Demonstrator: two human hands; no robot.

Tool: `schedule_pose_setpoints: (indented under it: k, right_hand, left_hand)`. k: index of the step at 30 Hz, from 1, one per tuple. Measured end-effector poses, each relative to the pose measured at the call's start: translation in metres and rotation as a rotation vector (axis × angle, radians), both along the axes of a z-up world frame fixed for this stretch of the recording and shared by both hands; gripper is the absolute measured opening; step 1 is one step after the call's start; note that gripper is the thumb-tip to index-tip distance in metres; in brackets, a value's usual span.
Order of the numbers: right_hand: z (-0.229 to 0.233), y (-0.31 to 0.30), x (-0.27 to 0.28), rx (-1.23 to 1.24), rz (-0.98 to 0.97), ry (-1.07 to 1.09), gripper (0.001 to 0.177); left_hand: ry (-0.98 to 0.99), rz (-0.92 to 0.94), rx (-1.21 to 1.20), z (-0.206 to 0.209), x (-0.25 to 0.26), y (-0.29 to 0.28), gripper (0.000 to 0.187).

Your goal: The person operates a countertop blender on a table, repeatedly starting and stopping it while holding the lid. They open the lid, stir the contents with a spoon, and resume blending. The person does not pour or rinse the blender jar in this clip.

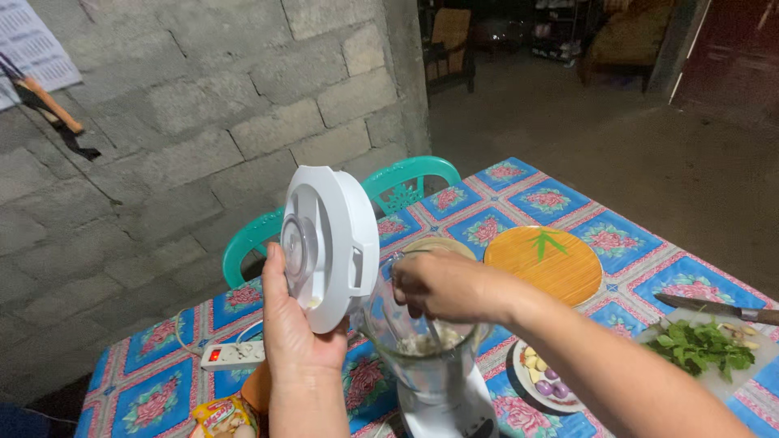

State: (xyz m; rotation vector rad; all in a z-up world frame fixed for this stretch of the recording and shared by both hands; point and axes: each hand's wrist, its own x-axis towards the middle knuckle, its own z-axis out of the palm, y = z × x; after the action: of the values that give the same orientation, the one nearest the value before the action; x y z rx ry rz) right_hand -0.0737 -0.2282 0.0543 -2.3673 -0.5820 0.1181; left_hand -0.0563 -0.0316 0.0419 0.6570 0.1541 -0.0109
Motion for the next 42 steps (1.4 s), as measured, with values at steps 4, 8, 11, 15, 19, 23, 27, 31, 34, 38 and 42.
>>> schedule_pose_setpoints:
  k: [4, 8, 11, 15, 19, 23, 27, 31, 34, 38, 42]
  right_hand:
    - [-0.006, -0.017, 0.012, 0.254, -0.119, 0.116, 0.013]
    - [-0.007, -0.010, 0.009, 0.152, -0.114, 0.189, 0.019]
    - [-0.009, -0.003, 0.010, 0.059, -0.043, 0.123, 0.013]
    - [-0.014, -0.009, 0.033, 0.293, -0.090, 0.096, 0.019]
    - [-0.030, -0.013, 0.042, 0.245, -0.186, 0.086, 0.023]
    - [-0.039, -0.002, 0.036, 0.174, -0.157, 0.163, 0.021]
    - [-0.027, -0.007, 0.036, 0.216, -0.190, 0.182, 0.021]
    - [-0.028, -0.009, 0.037, 0.212, -0.287, 0.049, 0.019]
    - [-0.034, -0.007, 0.034, 0.148, -0.315, 0.089, 0.016]
    - [-0.041, -0.007, 0.029, 0.205, -0.301, 0.123, 0.019]
    - [-0.037, -0.013, 0.028, 0.240, -0.323, 0.017, 0.025]
  left_hand:
    - [-0.074, 0.018, -0.001, 0.002, -0.016, 0.004, 0.051]
    - [-0.060, 0.046, -0.035, 0.004, -0.029, 0.002, 0.049]
    - [-0.038, 0.098, -0.018, 0.001, -0.038, 0.005, 0.047]
    - [-0.077, 0.116, -0.009, -0.005, -0.050, 0.018, 0.048]
    - [-0.051, 0.145, -0.026, -0.006, -0.059, 0.025, 0.048]
    - [0.008, 0.157, 0.000, -0.001, -0.059, 0.031, 0.048]
    - [-0.004, 0.086, -0.002, -0.002, -0.046, 0.041, 0.049]
    - [-0.035, 0.060, -0.005, -0.016, -0.025, 0.046, 0.049]
    - [-0.039, 0.010, -0.032, -0.022, -0.008, 0.041, 0.050]
    - [0.021, 0.000, -0.013, -0.027, 0.000, 0.034, 0.051]
    - [0.005, -0.004, -0.022, -0.025, 0.006, 0.033, 0.051]
